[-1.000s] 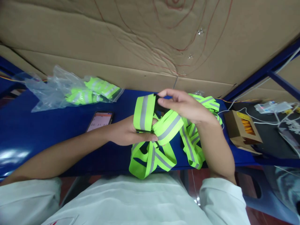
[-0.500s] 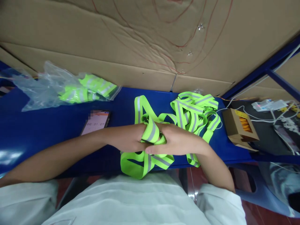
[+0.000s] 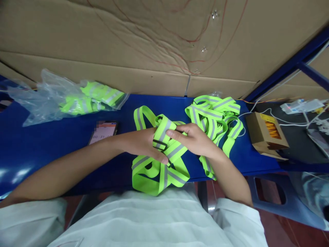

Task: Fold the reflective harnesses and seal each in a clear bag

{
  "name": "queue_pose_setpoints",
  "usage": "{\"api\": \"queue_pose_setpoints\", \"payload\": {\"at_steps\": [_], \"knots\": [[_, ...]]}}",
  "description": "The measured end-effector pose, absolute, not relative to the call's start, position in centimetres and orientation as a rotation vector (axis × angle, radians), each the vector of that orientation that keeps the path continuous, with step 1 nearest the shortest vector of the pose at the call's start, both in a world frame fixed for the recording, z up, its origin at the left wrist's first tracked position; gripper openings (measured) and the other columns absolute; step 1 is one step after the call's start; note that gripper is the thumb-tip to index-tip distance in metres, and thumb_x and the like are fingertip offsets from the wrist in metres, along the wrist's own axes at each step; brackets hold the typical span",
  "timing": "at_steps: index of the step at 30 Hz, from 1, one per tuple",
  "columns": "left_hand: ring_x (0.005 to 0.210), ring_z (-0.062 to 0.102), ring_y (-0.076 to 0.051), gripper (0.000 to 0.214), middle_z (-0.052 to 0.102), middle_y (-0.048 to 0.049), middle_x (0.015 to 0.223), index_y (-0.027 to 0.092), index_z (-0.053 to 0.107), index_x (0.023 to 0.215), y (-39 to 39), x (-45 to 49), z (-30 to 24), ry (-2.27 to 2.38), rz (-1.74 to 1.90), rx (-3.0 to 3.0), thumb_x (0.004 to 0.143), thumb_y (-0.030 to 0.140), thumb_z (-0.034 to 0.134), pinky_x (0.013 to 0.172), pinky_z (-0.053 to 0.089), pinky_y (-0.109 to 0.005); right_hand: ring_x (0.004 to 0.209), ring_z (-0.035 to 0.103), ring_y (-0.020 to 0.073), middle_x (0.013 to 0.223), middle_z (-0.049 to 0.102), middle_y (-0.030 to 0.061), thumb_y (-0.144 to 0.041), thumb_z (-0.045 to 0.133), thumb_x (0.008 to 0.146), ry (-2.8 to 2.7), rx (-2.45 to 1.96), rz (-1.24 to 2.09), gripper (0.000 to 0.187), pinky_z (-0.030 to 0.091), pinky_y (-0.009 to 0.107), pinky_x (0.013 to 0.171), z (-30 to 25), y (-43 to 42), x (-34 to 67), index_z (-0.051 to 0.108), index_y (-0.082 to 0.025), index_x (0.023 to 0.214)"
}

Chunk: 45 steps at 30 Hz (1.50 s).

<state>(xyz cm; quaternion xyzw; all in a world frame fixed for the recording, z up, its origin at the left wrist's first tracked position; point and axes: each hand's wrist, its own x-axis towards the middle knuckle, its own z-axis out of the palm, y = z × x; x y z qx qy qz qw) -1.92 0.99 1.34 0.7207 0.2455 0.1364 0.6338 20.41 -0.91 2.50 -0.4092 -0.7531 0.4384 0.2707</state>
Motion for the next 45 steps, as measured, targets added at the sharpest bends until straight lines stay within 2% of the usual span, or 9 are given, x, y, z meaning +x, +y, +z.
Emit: {"api": "queue_pose_setpoints", "payload": {"at_steps": [12,20,24,27,30,33,36,42,45], "knots": [[0.111,0.075,-0.027,0.064,0.08,-0.0062,0.118,0.022,0.076,0.121,0.1,-0.3,-1.3,0.735,0.325,1.195,0.064,0.042,0.099,0.101,0.057,-0.041,0.058,0.021,0.0071,0.061,0.022,-0.0048,-0.065,0.071,0.093,-1.889,-1.185,1.029,0.067,0.021,0.026,0.052,3.5,-0.9,21.8,0.036,-0.018,0.059],[0.092,0.072,-0.02,0.029,0.079,-0.0036,0.098,0.016,0.076,0.099,-0.2,-1.2,0.3,0.51,0.373,1.674,0.084,0.04,0.083,0.086,0.056,-0.031,0.063,0.056,0.0139,0.07,0.062,-0.0002,-0.072,0.083,0.075,-1.49,-1.214,1.69,0.056,0.046,0.026,0.058,2.9,-0.1,21.7,0.063,-0.02,0.079],[0.086,0.068,-0.017,0.025,0.076,-0.0021,0.094,0.016,0.073,0.097,0.3,-1.7,0.8,0.544,0.396,1.809,0.088,0.039,0.077,0.08,0.053,-0.027,0.066,0.057,0.0142,0.076,0.064,-0.0027,-0.065,0.08,0.085,-1.639,-1.196,1.369,0.052,0.046,0.026,0.06,1.7,0.5,20.8,0.065,-0.025,0.115],[0.084,0.066,-0.017,0.024,0.074,-0.0012,0.092,0.015,0.072,0.097,0.8,-1.8,0.7,0.58,0.421,1.842,0.089,0.038,0.075,0.078,0.052,-0.027,0.095,0.067,0.0197,0.101,0.072,0.0051,-0.062,0.065,0.098,-1.857,-1.151,0.963,0.042,0.053,0.031,0.081,1.2,0.5,20.6,0.07,-0.024,0.114],[0.091,0.066,-0.019,0.028,0.074,-0.002,0.097,0.016,0.07,0.099,1.4,-1.8,0.5,0.594,0.489,1.867,0.087,0.041,0.076,0.083,0.052,-0.028,0.119,0.067,0.0253,0.126,0.072,0.009,-0.066,0.046,0.106,-2.019,-1.074,0.948,0.053,0.053,0.037,0.1,1.3,0.0,20.6,0.072,-0.024,0.125],[0.095,0.066,-0.02,0.026,0.073,-0.0023,0.1,0.016,0.069,0.097,1.7,-1.7,0.4,0.61,0.519,1.889,0.086,0.039,0.075,0.086,0.051,-0.029,0.114,0.067,0.0271,0.129,0.071,0.0108,-0.071,0.06,0.097,-2.169,-0.98,0.976,0.06,0.052,0.038,0.101,1.3,-0.6,20.3,0.069,-0.02,0.13],[0.094,0.066,-0.02,0.025,0.072,-0.0018,0.096,0.016,0.067,0.094,1.9,-1.7,0.2,0.637,0.49,1.87,0.083,0.036,0.076,0.085,0.051,-0.029,0.093,0.067,0.0215,0.107,0.072,0.0068,-0.062,0.074,0.091,-2.112,-1.055,0.964,0.05,0.052,0.032,0.084,0.8,-0.9,19.6,0.069,-0.017,0.113],[0.102,0.07,-0.023,0.043,0.076,-0.0037,0.11,0.017,0.071,0.112,2.0,-1.7,-0.3,0.753,0.405,1.605,0.076,0.037,0.082,0.088,0.052,-0.032,0.08,0.062,0.0176,0.087,0.069,0.003,-0.061,0.061,0.1,-2.017,-1.197,0.999,0.045,0.048,0.029,0.073,-0.1,-0.7,18.9,0.068,-0.017,0.098],[0.099,0.07,-0.022,0.042,0.076,-0.0029,0.106,0.016,0.071,0.11,1.9,-1.5,-0.6,0.787,0.379,1.548,0.074,0.036,0.082,0.085,0.052,-0.031,0.094,0.069,0.0229,0.106,0.074,0.0081,-0.059,0.064,0.099,-2.065,-1.22,0.891,0.045,0.052,0.034,0.085,-0.5,-0.5,19.0,0.069,-0.017,0.115]]}}
